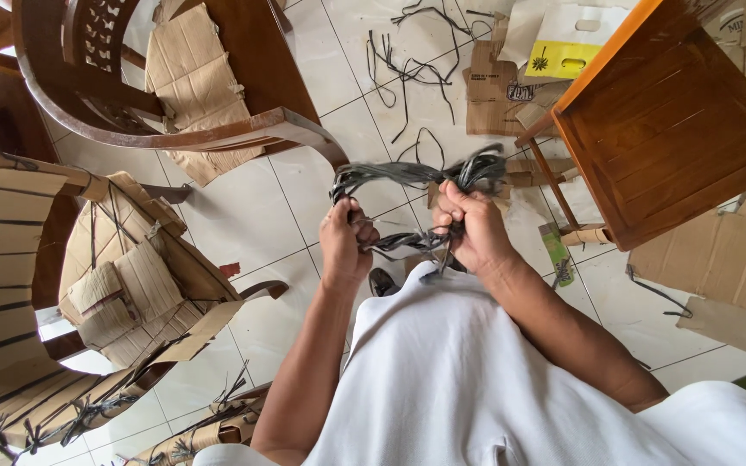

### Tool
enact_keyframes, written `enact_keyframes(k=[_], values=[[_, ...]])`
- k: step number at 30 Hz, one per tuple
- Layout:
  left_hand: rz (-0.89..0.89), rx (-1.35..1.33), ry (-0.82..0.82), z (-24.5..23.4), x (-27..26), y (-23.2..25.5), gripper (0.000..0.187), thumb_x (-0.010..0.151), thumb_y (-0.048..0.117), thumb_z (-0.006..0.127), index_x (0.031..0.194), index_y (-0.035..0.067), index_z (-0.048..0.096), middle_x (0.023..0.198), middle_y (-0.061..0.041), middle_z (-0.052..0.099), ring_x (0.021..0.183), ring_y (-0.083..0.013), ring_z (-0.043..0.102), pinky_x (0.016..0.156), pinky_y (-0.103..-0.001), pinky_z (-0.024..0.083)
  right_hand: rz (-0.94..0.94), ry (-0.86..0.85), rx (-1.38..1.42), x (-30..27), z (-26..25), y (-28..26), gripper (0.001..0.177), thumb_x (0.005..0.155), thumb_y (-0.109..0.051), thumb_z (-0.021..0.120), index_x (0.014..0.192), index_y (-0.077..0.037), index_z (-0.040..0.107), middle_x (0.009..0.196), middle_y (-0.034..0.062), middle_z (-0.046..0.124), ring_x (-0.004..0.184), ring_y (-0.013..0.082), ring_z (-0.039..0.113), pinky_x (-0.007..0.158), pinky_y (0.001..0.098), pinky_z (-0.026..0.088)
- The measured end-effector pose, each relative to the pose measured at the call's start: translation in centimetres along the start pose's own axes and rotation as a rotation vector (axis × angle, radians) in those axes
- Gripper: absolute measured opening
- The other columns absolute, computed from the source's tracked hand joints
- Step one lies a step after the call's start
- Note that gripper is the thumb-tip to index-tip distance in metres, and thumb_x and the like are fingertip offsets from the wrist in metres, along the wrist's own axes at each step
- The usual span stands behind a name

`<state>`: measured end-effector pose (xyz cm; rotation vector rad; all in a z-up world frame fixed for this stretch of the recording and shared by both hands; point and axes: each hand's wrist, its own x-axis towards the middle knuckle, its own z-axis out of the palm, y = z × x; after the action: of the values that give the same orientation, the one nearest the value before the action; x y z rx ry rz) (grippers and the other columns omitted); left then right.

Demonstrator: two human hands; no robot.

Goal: Packing a wooden chair using cardboard sheets and plastic straps

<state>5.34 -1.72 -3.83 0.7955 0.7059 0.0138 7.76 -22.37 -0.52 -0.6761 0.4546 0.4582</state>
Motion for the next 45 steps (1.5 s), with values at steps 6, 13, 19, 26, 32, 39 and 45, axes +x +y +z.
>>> enact_keyframes(k=[6, 13, 19, 26, 32, 39, 45], values=[[-0.133, -0.086, -0.167, 0.8, -1.5, 2.0, 0.017, 0.097, 0.022, 0.058, 0.087, 0.007, 0.059, 0.054, 0.002, 0.030, 0.044, -0.0090, 0.031, 0.044, -0.020, 0.026, 0.002, -0.125, -0.018, 0.0, -0.7, -1.7, 0.015, 0.105, -0.018, 0.058, 0.109, -0.006, 0.066, 0.057, -0.0034, 0.033, 0.051, 0.0140, 0.044, 0.047, 0.0273, 0.045], [-0.287, -0.295, -0.453, 0.4, -1.8, 5.0, 0.021, 0.094, 0.026, 0.054, 0.077, 0.014, 0.052, 0.062, -0.004, 0.048, 0.059, -0.0192, 0.053, 0.085, -0.040, 0.057, 0.065, -0.145, -0.026, 0.6, -2.8, -1.9, 0.014, 0.102, -0.016, 0.060, 0.091, -0.007, 0.065, 0.056, -0.0066, 0.033, 0.046, 0.0104, 0.046, 0.044, 0.0242, 0.043], [-0.096, -0.267, -0.603, 2.4, -1.0, 8.5, 0.026, 0.106, 0.025, 0.047, 0.091, 0.013, 0.065, 0.052, 0.008, 0.031, 0.041, -0.0049, 0.026, 0.042, -0.018, 0.033, 0.000, 0.018, -0.001, 0.6, -2.3, -2.8, 0.006, 0.095, -0.014, 0.069, 0.097, -0.008, 0.067, 0.092, 0.0126, 0.077, 0.089, 0.0301, 0.079, 0.071, 0.0375, 0.065], [0.056, -0.010, -0.551, 4.0, -0.8, 13.6, 0.024, 0.107, 0.032, 0.048, 0.097, 0.014, 0.060, 0.051, 0.010, 0.025, 0.038, -0.0015, 0.023, 0.037, -0.014, 0.027, 0.169, -0.263, -0.186, 0.8, -4.8, -3.2, 0.052, 0.097, -0.040, 0.062, 0.134, -0.003, 0.056, 0.106, 0.0218, 0.074, 0.060, 0.0204, 0.070, 0.040, 0.0247, 0.053], [0.201, 0.257, -0.485, 7.0, -1.5, 16.4, 0.029, 0.107, 0.032, 0.051, 0.097, 0.009, 0.065, 0.048, 0.007, 0.031, 0.036, -0.0039, 0.026, 0.035, -0.017, 0.027, 0.071, -0.189, -0.556, 1.1, -5.7, -4.7, 0.035, 0.100, -0.033, 0.064, 0.116, -0.002, 0.067, 0.074, 0.0041, 0.067, 0.046, 0.0006, 0.048, 0.032, 0.0120, 0.032], [0.571, 0.285, -0.234, 7.0, -1.5, 19.6, 0.033, 0.108, 0.040, 0.050, 0.099, 0.016, 0.070, 0.049, 0.007, 0.039, 0.036, -0.0049, 0.031, 0.035, -0.020, 0.028, -0.177, -0.026, -0.393, 2.0, -8.4, -8.3, 0.018, 0.108, -0.034, 0.058, 0.101, -0.019, 0.064, 0.067, -0.0081, 0.043, 0.053, 0.0001, 0.044, 0.041, 0.0107, 0.031], [0.615, 0.335, -0.094, 6.9, -1.1, 20.5, 0.035, 0.106, 0.045, 0.051, 0.100, 0.017, 0.070, 0.050, 0.009, 0.036, 0.037, -0.0035, 0.030, 0.035, -0.020, 0.028, -0.212, 0.082, 0.014, 3.2, -11.9, -12.4, 0.022, 0.109, -0.042, 0.053, 0.098, -0.027, 0.065, 0.066, -0.0116, 0.035, 0.056, 0.0008, 0.041, 0.046, 0.0101, 0.028]])
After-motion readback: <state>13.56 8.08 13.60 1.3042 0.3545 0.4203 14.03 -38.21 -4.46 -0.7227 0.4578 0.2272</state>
